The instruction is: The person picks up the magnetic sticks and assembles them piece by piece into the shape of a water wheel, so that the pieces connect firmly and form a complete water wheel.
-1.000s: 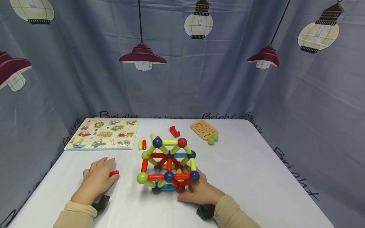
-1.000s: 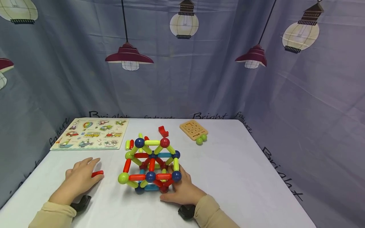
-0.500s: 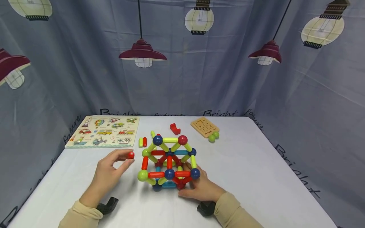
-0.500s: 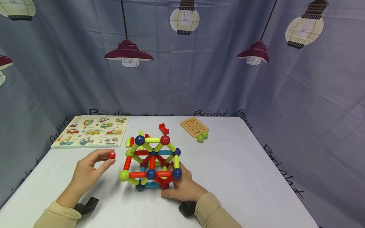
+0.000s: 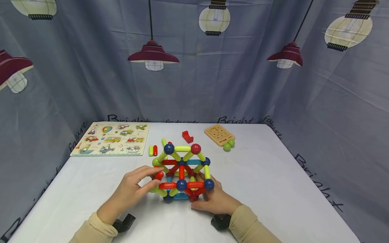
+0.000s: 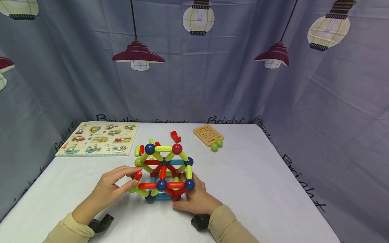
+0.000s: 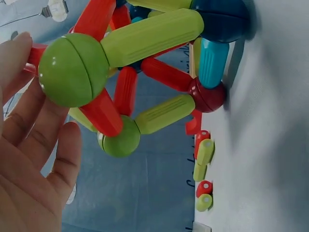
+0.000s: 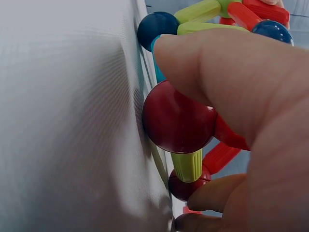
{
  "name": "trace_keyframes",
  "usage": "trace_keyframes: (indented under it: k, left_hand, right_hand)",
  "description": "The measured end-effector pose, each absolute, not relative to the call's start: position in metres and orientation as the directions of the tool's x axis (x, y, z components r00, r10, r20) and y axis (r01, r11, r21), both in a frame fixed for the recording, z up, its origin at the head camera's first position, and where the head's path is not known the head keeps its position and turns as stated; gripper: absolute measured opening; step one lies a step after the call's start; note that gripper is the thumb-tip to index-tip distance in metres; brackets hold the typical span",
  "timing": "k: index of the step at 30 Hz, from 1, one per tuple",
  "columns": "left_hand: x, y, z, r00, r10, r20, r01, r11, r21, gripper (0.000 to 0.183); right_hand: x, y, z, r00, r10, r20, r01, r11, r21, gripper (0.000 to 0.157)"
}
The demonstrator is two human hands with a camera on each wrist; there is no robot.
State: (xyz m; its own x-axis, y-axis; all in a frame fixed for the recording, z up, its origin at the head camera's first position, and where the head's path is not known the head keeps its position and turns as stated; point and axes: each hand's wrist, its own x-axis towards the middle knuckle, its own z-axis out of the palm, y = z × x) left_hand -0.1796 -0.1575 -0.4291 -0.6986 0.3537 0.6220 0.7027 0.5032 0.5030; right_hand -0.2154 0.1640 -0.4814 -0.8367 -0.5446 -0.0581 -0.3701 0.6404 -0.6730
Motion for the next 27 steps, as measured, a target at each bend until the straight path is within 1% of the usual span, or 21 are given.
trace_keyframes:
  k: [5, 7, 10, 13, 14, 16, 19, 21, 22, 24, 26, 27]
  left_hand:
    - [-0.18, -0.157, -0.427, -0.697, 0.37, 0.615, 0.702, 0.529, 0.477, 0.047]
    - [-0.182, -0.159, -0.427, -0.681, 0.336, 0.651, 0.71, 0.522, 0.473, 0.045]
    - [-0.192, -0.167, -0.426, -0.675, 0.172, 0.717, 0.679, 0.524, 0.513, 0.04]
    - [-0.216, -0.177, -0.429, -0.698, -0.008, 0.717, 0.596, 0.549, 0.586, 0.032]
    - [-0.225, -0.18, -0.43, -0.726, -0.042, 0.686, 0.551, 0.562, 0.617, 0.03]
    - [-0.244, -0.185, -0.437, -0.787, -0.055, 0.615, 0.465, 0.601, 0.65, 0.03]
    - [-0.269, -0.19, -0.447, -0.888, 0.04, 0.458, 0.345, 0.717, 0.606, 0.041]
    - [-0.282, -0.19, -0.45, -0.939, 0.124, 0.32, 0.285, 0.8, 0.527, 0.051]
    - [-0.287, -0.189, -0.451, -0.956, 0.164, 0.243, 0.264, 0.837, 0.478, 0.055]
    - [-0.295, -0.188, -0.451, -0.966, 0.235, 0.104, 0.258, 0.887, 0.384, 0.057]
    - [-0.3, -0.186, -0.451, -0.964, 0.264, 0.021, 0.258, 0.916, 0.307, 0.056]
    - [-0.301, -0.185, -0.451, -0.964, 0.267, 0.002, 0.258, 0.926, 0.277, 0.053]
  right_hand:
    - [-0.216, 0.165, -0.48, -0.835, -0.547, -0.057, -0.373, 0.639, -0.672, 0.104]
    - [-0.217, 0.165, -0.48, -0.835, -0.546, -0.064, -0.367, 0.64, -0.675, 0.103]
    - [-0.218, 0.165, -0.48, -0.833, -0.549, -0.064, -0.37, 0.639, -0.674, 0.102]
    - [-0.218, 0.166, -0.479, -0.835, -0.547, -0.062, -0.37, 0.642, -0.672, 0.103]
    - [-0.218, 0.166, -0.479, -0.837, -0.544, -0.062, -0.368, 0.643, -0.671, 0.103]
    - [-0.217, 0.167, -0.479, -0.841, -0.535, -0.074, -0.352, 0.647, -0.676, 0.103]
    - [-0.217, 0.167, -0.481, -0.844, -0.527, -0.093, -0.331, 0.651, -0.683, 0.103]
    - [-0.217, 0.166, -0.482, -0.843, -0.528, -0.098, -0.327, 0.649, -0.687, 0.102]
    - [-0.217, 0.166, -0.483, -0.843, -0.53, -0.097, -0.328, 0.648, -0.688, 0.101]
    - [-0.217, 0.166, -0.484, -0.843, -0.53, -0.094, -0.329, 0.645, -0.689, 0.1]
    - [-0.217, 0.166, -0.484, -0.843, -0.53, -0.09, -0.332, 0.645, -0.688, 0.1]
    - [-0.217, 0.166, -0.484, -0.843, -0.53, -0.09, -0.332, 0.646, -0.687, 0.1]
